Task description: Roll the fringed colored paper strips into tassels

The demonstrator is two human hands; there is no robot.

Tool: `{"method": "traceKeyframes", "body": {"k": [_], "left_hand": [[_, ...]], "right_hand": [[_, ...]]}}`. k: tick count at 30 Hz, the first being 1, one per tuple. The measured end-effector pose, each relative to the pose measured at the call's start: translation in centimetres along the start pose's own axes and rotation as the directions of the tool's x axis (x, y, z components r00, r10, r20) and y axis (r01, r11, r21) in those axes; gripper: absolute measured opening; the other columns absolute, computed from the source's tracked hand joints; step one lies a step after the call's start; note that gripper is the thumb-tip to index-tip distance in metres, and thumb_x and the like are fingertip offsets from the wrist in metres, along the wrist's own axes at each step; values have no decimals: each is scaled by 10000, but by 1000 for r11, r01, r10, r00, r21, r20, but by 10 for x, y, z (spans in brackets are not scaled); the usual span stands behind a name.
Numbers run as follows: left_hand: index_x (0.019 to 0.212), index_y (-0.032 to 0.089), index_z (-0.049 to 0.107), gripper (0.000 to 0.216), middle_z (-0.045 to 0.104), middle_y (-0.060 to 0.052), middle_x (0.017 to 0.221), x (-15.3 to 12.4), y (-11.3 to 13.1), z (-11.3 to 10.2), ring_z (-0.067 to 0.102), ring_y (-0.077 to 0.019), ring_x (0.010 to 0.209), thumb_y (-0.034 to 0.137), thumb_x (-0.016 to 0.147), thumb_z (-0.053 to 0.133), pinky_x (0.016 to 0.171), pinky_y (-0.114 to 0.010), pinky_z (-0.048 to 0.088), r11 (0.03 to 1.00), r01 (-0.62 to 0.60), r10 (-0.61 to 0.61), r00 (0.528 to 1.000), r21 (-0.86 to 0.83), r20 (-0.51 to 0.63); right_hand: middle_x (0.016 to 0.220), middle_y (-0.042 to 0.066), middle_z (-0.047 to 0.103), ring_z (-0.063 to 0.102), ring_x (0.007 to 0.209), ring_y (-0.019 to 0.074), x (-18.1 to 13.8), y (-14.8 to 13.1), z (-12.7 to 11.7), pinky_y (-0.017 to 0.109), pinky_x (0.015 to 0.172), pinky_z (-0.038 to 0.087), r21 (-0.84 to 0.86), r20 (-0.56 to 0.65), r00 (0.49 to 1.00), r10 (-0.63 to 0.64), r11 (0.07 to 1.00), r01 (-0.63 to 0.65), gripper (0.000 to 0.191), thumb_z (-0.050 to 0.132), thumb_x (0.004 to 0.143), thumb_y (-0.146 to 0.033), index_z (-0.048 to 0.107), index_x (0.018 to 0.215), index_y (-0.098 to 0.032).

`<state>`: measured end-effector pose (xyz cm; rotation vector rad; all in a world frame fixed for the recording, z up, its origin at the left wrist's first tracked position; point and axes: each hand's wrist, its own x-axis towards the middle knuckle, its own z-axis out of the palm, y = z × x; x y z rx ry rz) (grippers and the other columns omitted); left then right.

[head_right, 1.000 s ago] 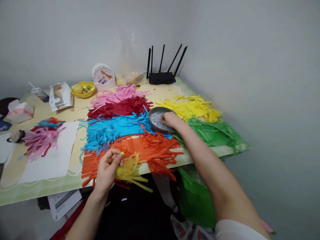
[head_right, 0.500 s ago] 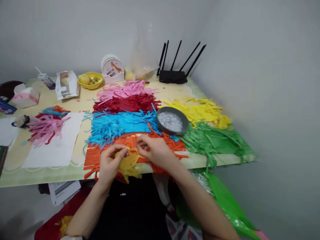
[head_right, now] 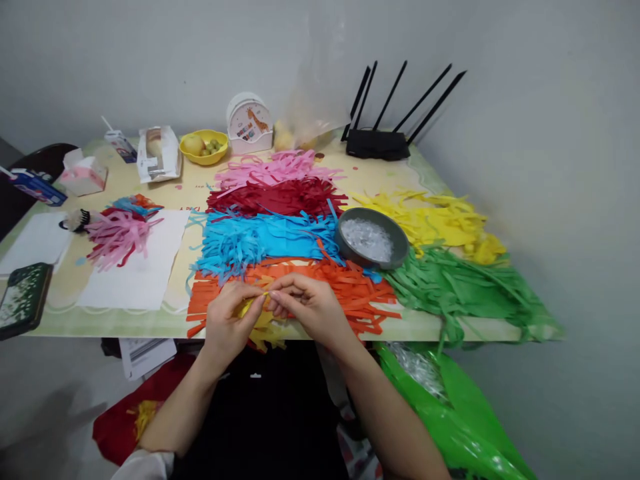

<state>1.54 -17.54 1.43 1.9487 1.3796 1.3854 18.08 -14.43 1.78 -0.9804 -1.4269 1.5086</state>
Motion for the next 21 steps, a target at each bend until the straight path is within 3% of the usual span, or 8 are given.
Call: {"method": "traceKeyframes", "body": {"k": [3,6,10,15,21], "left_hand": [[804,188,690,144,706,-37,731,-2,-3,2,630,-171,724,242,902,598,742,-312,446,1000,-5,5,1000,18,-1],[879,180,692,112,735,-54,835,-6,-4,7,676,-172,779,260,890,615,747,-291,498,961,198,-203,979,-194,-6],[957,168,665,141,744,-60,898,-12,-5,12,709,-171,813,283,890,616,752,-266,536,812,406,-414,907,-420,76],[906,175,635,107,709,-36,844,-17,-7,15,692,-145,745,278,890,614,687,-237,525,831,410,-432,901,-375,27],[953,185,592,101,710,-33,889,-18,-6,13,709,-159,842,258,887,615,748,-246,522,815,436,-425,897,-382,118]], "right_hand": [[617,7,687,645,530,126,-3,7,9,226,506,523,16,-61,997,-41,999,42,238,687,841,-416,641,828,-183],[578,-13,640,585,494,110,-6,12,18,221,485,478,-57,-176,981,-88,995,79,211,658,861,-395,646,856,-185],[579,-25,621,484,441,86,-7,16,26,209,428,385,-117,-288,949,-129,988,99,190,658,846,-375,648,879,-188],[521,-43,568,451,421,91,-5,17,27,217,416,355,-85,-225,973,-51,996,33,220,662,821,-412,665,857,-195],[543,-31,571,490,475,107,-7,19,27,224,459,383,-113,-314,947,-69,993,35,200,675,814,-393,679,844,-196]]}}
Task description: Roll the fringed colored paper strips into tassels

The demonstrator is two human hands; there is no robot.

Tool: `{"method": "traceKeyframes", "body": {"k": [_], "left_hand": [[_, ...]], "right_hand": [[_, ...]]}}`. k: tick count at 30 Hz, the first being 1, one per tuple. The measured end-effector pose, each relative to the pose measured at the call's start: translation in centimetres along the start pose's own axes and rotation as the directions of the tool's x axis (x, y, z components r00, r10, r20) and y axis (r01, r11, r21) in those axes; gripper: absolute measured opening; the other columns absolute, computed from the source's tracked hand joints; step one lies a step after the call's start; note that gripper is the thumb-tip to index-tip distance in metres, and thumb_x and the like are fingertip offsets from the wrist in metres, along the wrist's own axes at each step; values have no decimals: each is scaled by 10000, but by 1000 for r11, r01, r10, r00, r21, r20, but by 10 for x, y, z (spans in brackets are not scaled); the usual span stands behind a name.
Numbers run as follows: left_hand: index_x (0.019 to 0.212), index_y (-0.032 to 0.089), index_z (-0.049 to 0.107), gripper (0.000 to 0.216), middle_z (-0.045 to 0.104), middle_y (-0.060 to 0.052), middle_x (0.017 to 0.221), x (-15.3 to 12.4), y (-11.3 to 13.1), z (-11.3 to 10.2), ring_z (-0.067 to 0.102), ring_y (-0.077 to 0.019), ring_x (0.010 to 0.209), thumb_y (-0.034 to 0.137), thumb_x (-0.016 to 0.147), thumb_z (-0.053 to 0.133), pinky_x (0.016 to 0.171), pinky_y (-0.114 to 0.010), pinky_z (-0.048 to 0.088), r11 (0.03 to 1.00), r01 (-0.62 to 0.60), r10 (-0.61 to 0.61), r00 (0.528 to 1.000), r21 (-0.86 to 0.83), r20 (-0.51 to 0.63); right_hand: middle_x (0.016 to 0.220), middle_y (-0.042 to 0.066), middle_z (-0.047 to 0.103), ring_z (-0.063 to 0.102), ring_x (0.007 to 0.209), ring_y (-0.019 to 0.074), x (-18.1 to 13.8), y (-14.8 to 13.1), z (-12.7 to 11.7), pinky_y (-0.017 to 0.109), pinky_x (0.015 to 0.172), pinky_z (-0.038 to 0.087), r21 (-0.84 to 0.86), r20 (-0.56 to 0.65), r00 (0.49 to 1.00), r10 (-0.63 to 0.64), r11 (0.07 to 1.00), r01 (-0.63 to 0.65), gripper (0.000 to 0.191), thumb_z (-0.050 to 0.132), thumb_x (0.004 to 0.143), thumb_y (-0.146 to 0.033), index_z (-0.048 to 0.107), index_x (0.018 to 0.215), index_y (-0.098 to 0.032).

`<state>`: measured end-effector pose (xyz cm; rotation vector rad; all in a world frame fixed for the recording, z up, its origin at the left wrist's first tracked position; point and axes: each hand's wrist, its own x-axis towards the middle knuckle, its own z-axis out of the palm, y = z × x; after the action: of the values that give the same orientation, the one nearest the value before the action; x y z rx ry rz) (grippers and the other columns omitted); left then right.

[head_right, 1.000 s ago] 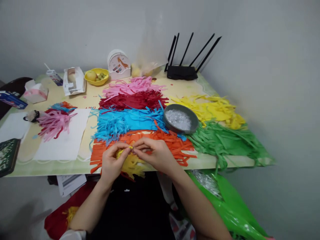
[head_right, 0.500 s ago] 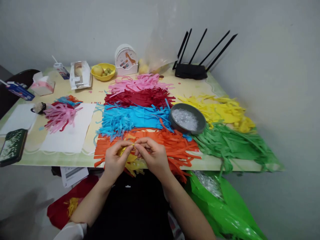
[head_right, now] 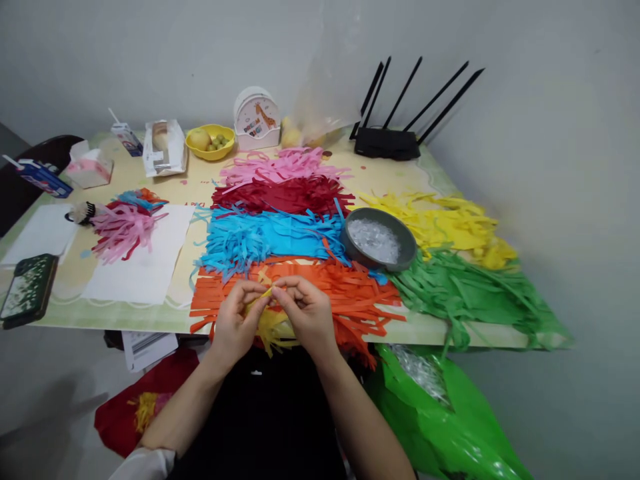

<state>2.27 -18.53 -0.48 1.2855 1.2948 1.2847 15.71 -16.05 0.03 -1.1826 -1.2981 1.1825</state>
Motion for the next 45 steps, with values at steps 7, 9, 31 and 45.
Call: {"method": "traceKeyframes", "body": {"k": [7,9,31,45], "left_hand": [[921,196,533,116,682,0,709,-2,-1,-1,681,-150,719,298,915,588,736,-262,491,988,98,-90,994,-117,67],[941,189,538,189,695,-20,770,-1,0,-2,678,-153,763,338,882,640,754,-263,492,965,147,-116,982,-218,148],[831,181,633,236,662,-13,752,-13,8,-110,628,-162,717,371,753,748,709,-291,503,997,71,-80,944,-39,-321],[722,190,680,198,731,-59,823,151,-4,-237,644,-256,952,266,859,559,917,-446,489,390,196,210,932,900,-294]], "right_hand": [[483,-46,521,455,429,99,5,-6,-14,228,440,360,-99,160,987,-15,995,31,174,704,798,-357,726,826,-186],[560,-5,624,529,471,119,6,-8,-17,236,459,396,-115,152,988,-29,992,47,191,679,826,-367,724,798,-184],[605,-54,592,542,505,90,-27,-6,1,187,502,433,-76,149,971,-187,977,199,264,576,928,-272,624,1185,-231],[730,34,710,671,616,228,-60,37,-79,352,563,556,-378,-208,978,-14,923,-67,270,620,821,-536,726,951,-325]]}}
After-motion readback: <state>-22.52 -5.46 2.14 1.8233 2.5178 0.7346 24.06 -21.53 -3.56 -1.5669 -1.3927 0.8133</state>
